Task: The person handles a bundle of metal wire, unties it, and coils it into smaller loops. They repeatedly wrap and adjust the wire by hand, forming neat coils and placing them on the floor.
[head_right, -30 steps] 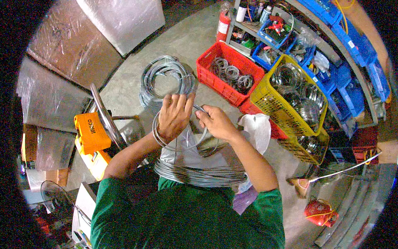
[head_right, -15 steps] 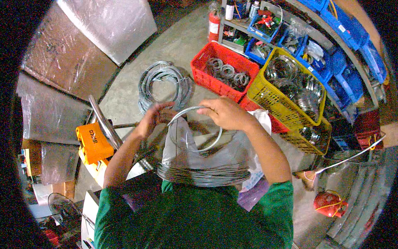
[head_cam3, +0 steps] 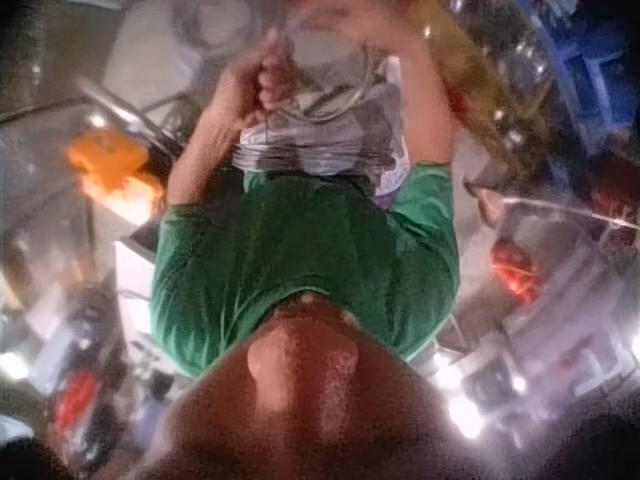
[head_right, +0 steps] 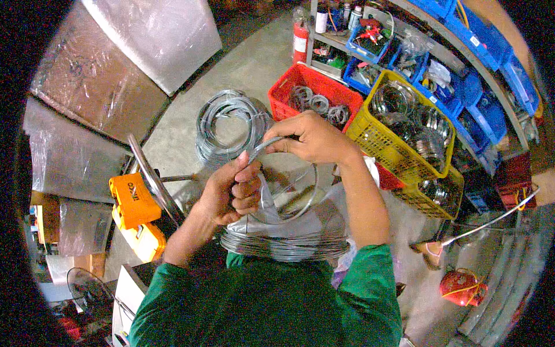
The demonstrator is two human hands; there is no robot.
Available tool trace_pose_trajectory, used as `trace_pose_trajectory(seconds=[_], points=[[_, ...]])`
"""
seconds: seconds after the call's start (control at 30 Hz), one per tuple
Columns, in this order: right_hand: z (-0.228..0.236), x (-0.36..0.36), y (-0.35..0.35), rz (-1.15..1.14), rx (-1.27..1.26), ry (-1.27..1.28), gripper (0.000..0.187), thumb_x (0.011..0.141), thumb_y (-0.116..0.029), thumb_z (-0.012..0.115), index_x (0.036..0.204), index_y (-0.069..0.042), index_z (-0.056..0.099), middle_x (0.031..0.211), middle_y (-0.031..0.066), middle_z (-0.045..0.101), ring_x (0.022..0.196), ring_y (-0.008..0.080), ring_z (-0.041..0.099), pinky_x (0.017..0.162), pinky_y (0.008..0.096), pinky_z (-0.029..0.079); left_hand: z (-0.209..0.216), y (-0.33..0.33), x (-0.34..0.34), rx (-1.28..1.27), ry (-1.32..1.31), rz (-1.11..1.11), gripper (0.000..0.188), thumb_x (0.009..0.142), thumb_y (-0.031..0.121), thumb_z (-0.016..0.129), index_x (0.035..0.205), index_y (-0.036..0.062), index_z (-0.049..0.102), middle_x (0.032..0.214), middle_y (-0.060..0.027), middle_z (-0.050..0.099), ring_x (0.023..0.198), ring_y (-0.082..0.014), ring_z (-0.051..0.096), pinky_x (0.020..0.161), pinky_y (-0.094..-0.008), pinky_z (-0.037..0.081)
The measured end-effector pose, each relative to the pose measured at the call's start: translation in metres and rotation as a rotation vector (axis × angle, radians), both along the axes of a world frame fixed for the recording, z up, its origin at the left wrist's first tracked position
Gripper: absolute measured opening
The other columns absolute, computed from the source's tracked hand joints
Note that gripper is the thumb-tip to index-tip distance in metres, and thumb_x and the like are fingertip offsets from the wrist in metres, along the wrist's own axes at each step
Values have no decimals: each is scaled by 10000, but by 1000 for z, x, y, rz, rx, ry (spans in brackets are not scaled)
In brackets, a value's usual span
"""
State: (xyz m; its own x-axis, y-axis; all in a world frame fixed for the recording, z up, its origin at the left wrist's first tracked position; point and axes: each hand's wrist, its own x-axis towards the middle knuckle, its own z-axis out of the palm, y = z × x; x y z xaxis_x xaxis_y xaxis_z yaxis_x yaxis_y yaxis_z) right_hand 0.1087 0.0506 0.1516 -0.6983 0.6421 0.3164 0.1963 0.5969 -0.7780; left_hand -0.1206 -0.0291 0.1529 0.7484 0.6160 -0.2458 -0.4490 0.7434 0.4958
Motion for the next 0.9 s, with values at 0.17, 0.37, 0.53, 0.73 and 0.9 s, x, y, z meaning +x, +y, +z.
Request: trace_pose_trajectory(seconds=[0.17,0.37,0.53,0.73,0.9], points=[[-45,-5,3,-238,-268,300,296,975,-262,636,1186,-60,681,964,10,693,849,120,606,784,277,481,22,2,-9,29,-110,288,437,1024,503,486,709,216,385,557,84,229,460,-76,207,424,-253,149],[-155,-30,-10,-294,-548,409,352,1053,-303,508,1259,-42,624,733,-79,424,654,53,403,634,226,383,49,16,-54,343,-334,618,434,1065,432,407,708,186,384,560,87,231,453,-58,214,424,-241,200],[-206,-83,-61,-176,-860,330,380,1060,-404,466,1169,-94,654,725,-75,427,653,67,416,620,249,396,-7,38,-31,1012,447,705,377,1047,364,456,788,91,481,591,-27,422,506,-216,441,486,-380,356],[-170,-65,-84,-221,-462,102,327,1029,-343,531,1098,-48,656,770,117,633,700,214,595,668,373,474,-66,36,-14,1802,1127,225,270,972,268,590,846,43,508,730,-155,566,658,-382,593,574,-464,466],[-114,-45,-82,-292,-336,-58,280,961,-244,598,1045,19,646,866,239,674,816,417,662,729,459,511,-69,34,-10,1926,1196,225,274,946,290,623,877,49,513,723,-120,551,642,-354,620,515,-444,491]])
